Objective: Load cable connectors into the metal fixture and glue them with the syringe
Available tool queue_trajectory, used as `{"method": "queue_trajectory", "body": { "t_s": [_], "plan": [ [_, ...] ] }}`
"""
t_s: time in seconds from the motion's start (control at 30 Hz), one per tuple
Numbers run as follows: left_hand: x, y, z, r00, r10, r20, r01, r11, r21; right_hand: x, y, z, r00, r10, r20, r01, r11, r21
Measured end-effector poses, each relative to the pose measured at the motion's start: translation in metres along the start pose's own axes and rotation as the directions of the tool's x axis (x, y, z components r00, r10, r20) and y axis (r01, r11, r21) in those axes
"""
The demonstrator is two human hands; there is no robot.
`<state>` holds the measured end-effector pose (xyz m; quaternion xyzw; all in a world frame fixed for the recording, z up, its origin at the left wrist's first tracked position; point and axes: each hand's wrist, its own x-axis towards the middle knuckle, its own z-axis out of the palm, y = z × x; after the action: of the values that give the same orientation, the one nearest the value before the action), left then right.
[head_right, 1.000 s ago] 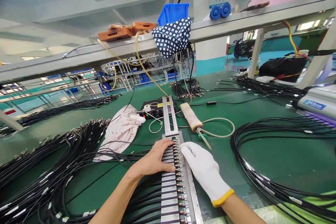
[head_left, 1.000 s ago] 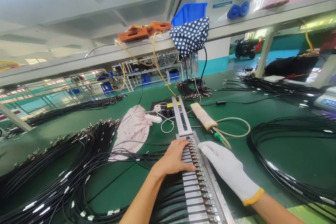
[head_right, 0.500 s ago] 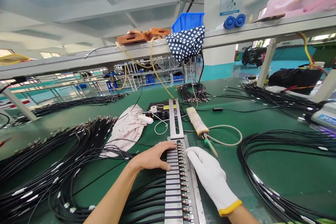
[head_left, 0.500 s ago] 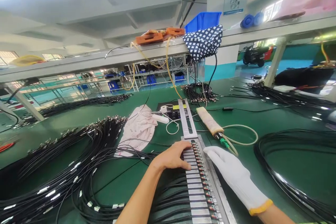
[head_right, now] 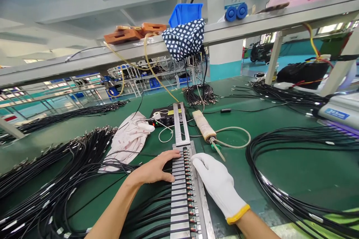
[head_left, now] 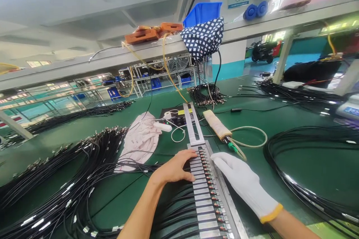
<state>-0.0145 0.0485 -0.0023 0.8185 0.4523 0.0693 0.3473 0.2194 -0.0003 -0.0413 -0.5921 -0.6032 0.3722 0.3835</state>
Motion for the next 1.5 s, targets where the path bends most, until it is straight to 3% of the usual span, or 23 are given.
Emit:
{"method": "queue_trajectory", "body": {
  "t_s": [0.53,0.7,1.5],
  "plan": [
    [0.002,0.001,0.010,0.998,0.001,-0.058,-0.002,1.000,-0.012,0.005,0.012,0.004,0.998,-0.063,-0.025,0.064,0.998,0.023],
    [0.001,-0.001,0.006,0.998,0.004,-0.068,-0.005,1.000,-0.021,0.004,0.005,0.003,1.000,-0.017,-0.007,0.017,1.000,-0.002],
    [-0.002,-0.003,0.004,0.997,0.008,-0.075,-0.011,0.999,-0.037,0.001,-0.003,0.005,0.998,-0.062,-0.010,0.061,0.998,-0.024]
  ]
}}
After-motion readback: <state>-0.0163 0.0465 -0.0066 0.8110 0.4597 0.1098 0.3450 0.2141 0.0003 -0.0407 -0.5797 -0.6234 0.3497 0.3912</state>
